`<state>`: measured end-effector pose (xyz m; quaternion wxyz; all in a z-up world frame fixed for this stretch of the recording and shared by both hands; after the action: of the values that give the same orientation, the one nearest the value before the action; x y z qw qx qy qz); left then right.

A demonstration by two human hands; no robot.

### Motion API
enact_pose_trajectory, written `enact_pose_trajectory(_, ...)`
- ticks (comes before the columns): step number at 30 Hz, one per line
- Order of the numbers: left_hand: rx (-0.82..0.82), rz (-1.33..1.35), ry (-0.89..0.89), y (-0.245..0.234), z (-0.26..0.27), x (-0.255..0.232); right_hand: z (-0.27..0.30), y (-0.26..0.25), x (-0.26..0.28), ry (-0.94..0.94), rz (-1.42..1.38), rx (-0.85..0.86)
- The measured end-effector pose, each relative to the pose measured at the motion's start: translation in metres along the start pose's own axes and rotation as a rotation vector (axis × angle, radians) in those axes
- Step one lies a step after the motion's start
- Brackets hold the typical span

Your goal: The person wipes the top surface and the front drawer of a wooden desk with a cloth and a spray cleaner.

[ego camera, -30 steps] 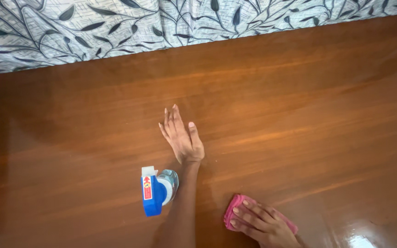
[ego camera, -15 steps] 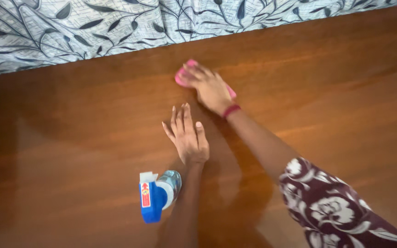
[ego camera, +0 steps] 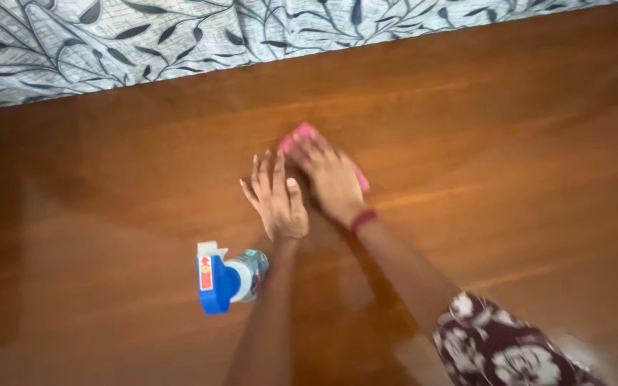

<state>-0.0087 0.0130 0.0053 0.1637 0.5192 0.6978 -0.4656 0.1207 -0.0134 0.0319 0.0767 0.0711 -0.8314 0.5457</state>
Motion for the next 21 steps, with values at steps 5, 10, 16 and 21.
enact_pose_trajectory(5,0.048,-0.061,0.008,0.001,-0.001,0.001,0.133,-0.058,0.035,0.009,0.069,0.098)
enact_pose_trajectory(10,0.240,-0.356,0.163,-0.006,0.007,-0.013,0.242,-0.096,0.043,0.073,0.046,0.101)
enact_pose_trajectory(16,0.360,-0.401,0.217,-0.024,0.048,-0.029,0.329,-0.117,0.036,0.073,0.095,0.116)
enact_pose_trajectory(21,0.419,-0.470,0.162,-0.033,0.069,-0.033,0.304,-0.121,-0.012,0.055,0.025,0.289)
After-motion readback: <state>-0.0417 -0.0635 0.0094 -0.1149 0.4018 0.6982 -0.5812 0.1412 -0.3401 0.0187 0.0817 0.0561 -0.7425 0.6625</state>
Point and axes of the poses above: each hand's wrist, its own z-axis away from the middle knuckle, its own y-axis out of the palm, x = y × z, the point moved 1 cm from there along -z, towards the middle knuckle, and after that the axes turned 4 degrees about z, right-handed, at the moved point
